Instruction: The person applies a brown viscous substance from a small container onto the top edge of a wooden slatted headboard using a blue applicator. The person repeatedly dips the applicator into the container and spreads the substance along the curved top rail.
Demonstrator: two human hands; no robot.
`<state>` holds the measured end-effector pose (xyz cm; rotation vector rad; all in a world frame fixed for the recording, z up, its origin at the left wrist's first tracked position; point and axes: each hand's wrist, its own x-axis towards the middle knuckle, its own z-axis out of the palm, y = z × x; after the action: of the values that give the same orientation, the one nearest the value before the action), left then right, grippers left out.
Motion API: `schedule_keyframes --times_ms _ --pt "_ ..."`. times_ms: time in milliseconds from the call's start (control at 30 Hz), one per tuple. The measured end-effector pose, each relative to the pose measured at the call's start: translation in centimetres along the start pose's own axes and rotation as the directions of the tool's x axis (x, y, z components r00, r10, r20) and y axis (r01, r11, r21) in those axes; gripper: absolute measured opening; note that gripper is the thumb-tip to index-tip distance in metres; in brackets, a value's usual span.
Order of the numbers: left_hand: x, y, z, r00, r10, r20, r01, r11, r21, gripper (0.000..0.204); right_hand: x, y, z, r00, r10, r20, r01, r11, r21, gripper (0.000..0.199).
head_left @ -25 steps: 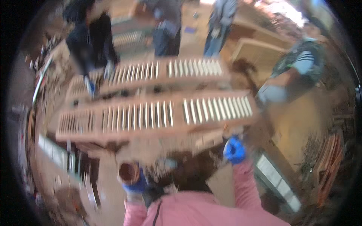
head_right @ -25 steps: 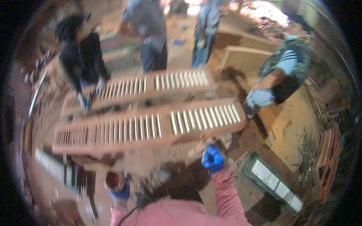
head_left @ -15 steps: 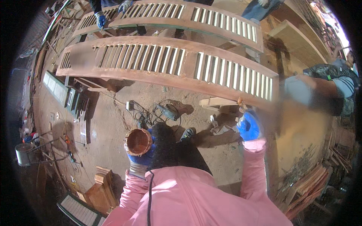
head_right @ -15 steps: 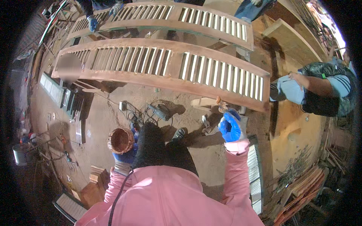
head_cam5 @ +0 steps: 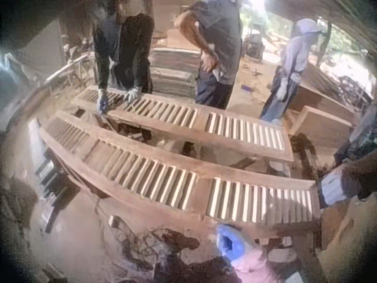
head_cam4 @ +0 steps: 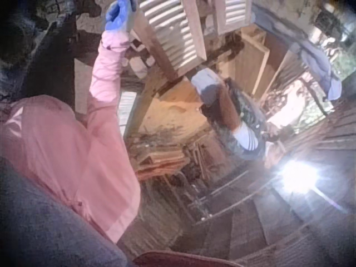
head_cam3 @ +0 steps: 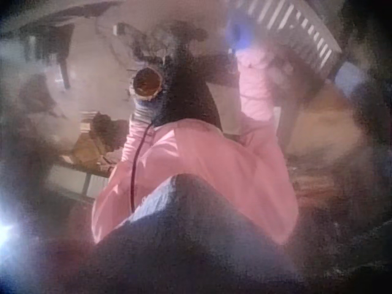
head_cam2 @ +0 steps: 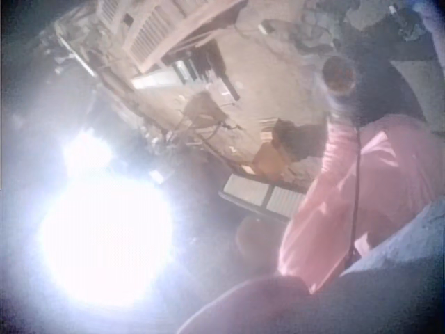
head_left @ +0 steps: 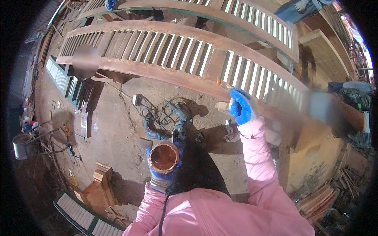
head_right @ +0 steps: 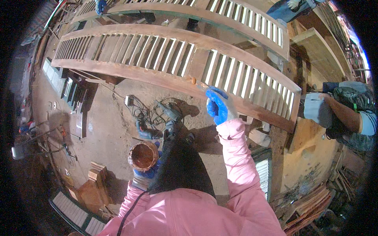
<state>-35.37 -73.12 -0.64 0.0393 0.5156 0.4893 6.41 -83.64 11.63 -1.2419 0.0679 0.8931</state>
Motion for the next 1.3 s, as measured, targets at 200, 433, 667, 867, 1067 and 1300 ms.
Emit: schedule_keyframes --times_ms 200,433,667,867,1067,1300 --pt "2.7 0.2 0.0 0.956 -0.196 -0.217 0.065 0.866 -0.496 0.072 2.3 1.8 0.5 0.995 -0.016 -0.097 0.008 0.997 -0.082 0.023" --pt "5.8 2.9 -2.4 0.940 -0.265 -0.215 0.168 0.908 -0.385 0.074 3.3 4.2 -0.2 0.956 -0.090 -0.278 0.079 0.996 -0.049 0.024" --pt "7.5 3.6 -4.2 0.926 -0.306 -0.220 0.133 0.811 -0.569 0.074 5.1 3.6 6.4 0.979 -0.198 -0.041 0.154 0.859 -0.489 0.021" --pt "8.1 3.2 -3.6 0.944 -0.296 -0.149 0.163 0.807 -0.568 0.076 10.4 5.8 11.8 0.699 -0.514 0.497 0.622 0.093 -0.778 0.022" --pt "7.3 4.3 -3.2 0.929 -0.291 -0.230 0.111 0.811 -0.575 0.079 11.6 6.7 13.6 0.530 -0.408 0.743 0.580 -0.464 -0.669 0.034" --pt "6.9 5.4 -3.4 0.940 -0.257 -0.226 0.065 0.781 -0.621 0.081 10.3 7.6 12.9 0.450 -0.308 0.838 0.607 -0.583 -0.540 0.041"
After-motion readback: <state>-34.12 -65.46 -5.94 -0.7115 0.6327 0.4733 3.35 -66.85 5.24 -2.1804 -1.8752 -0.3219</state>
